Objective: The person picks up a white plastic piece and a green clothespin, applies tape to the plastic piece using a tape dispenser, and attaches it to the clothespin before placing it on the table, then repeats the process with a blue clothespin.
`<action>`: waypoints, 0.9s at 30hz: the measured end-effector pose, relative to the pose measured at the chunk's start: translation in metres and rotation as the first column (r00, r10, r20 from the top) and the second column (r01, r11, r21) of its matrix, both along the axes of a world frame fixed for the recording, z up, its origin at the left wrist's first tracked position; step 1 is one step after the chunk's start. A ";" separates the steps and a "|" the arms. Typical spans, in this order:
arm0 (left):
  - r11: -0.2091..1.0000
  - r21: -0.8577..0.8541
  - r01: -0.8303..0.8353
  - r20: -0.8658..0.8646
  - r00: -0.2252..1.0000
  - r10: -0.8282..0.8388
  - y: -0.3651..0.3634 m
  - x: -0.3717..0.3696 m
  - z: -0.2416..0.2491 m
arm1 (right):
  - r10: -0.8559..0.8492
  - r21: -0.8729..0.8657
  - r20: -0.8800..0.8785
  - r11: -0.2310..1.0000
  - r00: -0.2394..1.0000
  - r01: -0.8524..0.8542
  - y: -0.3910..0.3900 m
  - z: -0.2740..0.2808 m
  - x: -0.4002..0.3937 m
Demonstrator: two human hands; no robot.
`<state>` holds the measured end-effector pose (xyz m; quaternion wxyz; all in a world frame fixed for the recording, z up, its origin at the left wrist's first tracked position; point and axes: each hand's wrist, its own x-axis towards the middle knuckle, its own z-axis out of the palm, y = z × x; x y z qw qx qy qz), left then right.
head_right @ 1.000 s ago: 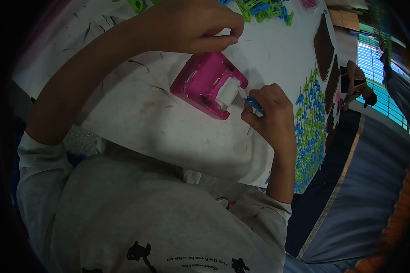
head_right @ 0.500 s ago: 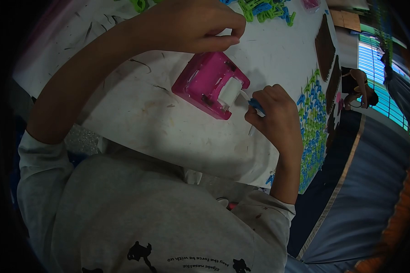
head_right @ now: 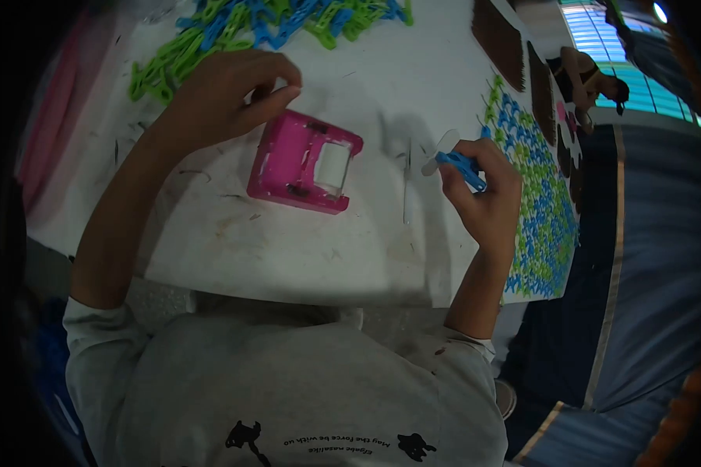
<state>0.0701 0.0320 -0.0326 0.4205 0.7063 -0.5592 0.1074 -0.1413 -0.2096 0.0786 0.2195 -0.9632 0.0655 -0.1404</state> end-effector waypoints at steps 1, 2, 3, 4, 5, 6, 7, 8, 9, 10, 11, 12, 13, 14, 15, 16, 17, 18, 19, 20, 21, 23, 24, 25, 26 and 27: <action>1.000 -0.020 -0.017 -0.028 0.999 0.017 0.001 0.000 -0.001 | -0.039 -0.005 0.036 0.999 0.999 0.039 -0.009 -0.005 -0.011; 1.000 -0.023 0.019 0.006 1.000 -0.019 0.002 0.000 0.001 | -0.188 0.216 0.150 0.964 0.971 0.154 -0.020 -0.014 -0.024; 1.000 -0.011 0.009 -0.019 1.000 -0.009 0.003 0.000 0.002 | -0.345 0.439 0.230 0.871 0.910 0.220 -0.029 -0.022 -0.036; 1.000 0.003 -0.006 -0.045 0.999 0.006 0.003 0.000 0.005 | -0.374 0.446 0.257 0.864 0.891 0.234 -0.036 -0.028 -0.050; 1.000 0.006 0.024 -0.017 1.000 -0.024 0.002 -0.002 0.008 | -0.460 0.502 0.239 0.812 0.855 0.296 -0.041 -0.034 -0.066; 1.000 -0.014 0.006 -0.075 0.997 -0.007 0.001 -0.005 0.012 | -0.540 0.557 0.214 0.752 0.814 0.352 -0.044 -0.041 -0.080; 0.999 -0.030 -0.014 -0.134 0.991 0.010 0.001 -0.007 0.014 | -0.565 0.567 0.231 0.740 0.792 0.362 -0.046 -0.051 -0.093; 1.000 -0.025 0.017 -0.114 0.993 -0.019 0.001 -0.007 0.014 | -0.641 0.610 0.204 0.675 0.740 0.416 -0.046 -0.061 -0.106; 1.000 0.015 -0.014 -0.160 0.987 0.016 0.002 -0.006 0.014 | -0.710 0.650 0.176 0.604 0.682 0.461 -0.046 -0.069 -0.119; 0.998 0.055 -0.043 -0.204 0.977 0.053 0.002 -0.005 0.014 | -0.720 0.626 0.162 0.603 0.674 0.494 -0.044 -0.075 -0.128; 0.998 0.055 -0.015 -0.186 0.982 0.025 0.001 -0.004 0.014 | -0.740 0.636 0.174 0.589 0.650 0.499 -0.041 -0.079 -0.133; 0.998 0.052 -0.025 -0.226 0.973 0.036 0.001 -0.004 0.013 | -0.766 0.647 0.149 0.554 0.626 0.524 -0.037 -0.084 -0.135; 0.998 0.051 -0.038 -0.266 0.963 0.050 0.001 -0.004 0.011 | -0.788 0.658 0.123 0.520 0.603 0.545 -0.035 -0.088 -0.137; 0.998 0.052 -0.017 -0.248 0.968 0.030 0.001 -0.003 0.010 | -0.794 0.685 0.109 0.496 0.598 0.534 -0.036 -0.094 -0.139; 0.998 0.054 -0.042 -0.251 0.966 0.055 0.001 -0.002 0.008 | -0.806 0.696 0.119 0.484 0.580 0.530 -0.039 -0.098 -0.139; 0.996 0.056 -0.069 -0.255 0.964 0.081 0.001 -0.002 0.007 | -0.794 0.680 0.116 0.501 0.596 0.535 -0.042 -0.101 -0.137; 0.997 0.057 -0.054 -0.237 0.969 0.066 0.002 -0.002 0.007 | -0.782 0.663 0.112 0.518 0.613 0.540 -0.047 -0.103 -0.135; 0.996 0.061 -0.070 -0.241 0.967 0.083 0.002 -0.002 0.007 | -0.792 0.675 0.122 0.508 0.598 0.535 -0.053 -0.104 -0.133; 0.994 0.064 -0.086 -0.243 0.965 0.099 0.002 -0.001 0.008 | -0.792 0.651 0.107 0.512 0.601 0.560 -0.060 -0.105 -0.129; 0.996 0.063 -0.071 -0.221 0.972 0.083 0.003 0.000 0.007 | -0.793 0.627 0.092 0.516 0.603 0.584 -0.068 -0.104 -0.124; 0.995 0.054 -0.079 -0.250 0.964 0.090 0.004 0.001 0.006 | -0.804 0.639 0.104 0.505 0.586 0.580 -0.076 -0.101 -0.119; 0.997 0.044 -0.071 -0.265 0.961 0.080 0.005 0.002 0.004 | -0.801 0.509 0.048 0.534 0.597 0.676 -0.090 -0.089 -0.109; 0.996 0.038 -0.078 -0.258 0.962 0.085 0.005 0.002 0.003 | -0.810 0.518 0.056 0.523 0.584 0.676 -0.098 -0.085 -0.108; 0.996 0.032 -0.086 -0.254 0.963 0.091 0.005 0.002 0.004 | -0.810 0.453 0.077 0.548 0.582 0.703 -0.106 -0.082 -0.108; 0.997 0.032 -0.075 -0.244 0.966 0.080 0.005 0.001 0.005 | -0.808 0.384 0.096 0.569 0.581 0.727 -0.111 -0.080 -0.110; 0.996 0.035 -0.087 -0.247 0.964 0.093 0.005 0.000 0.006 | -0.814 0.391 0.101 0.561 0.572 0.729 -0.112 -0.081 -0.114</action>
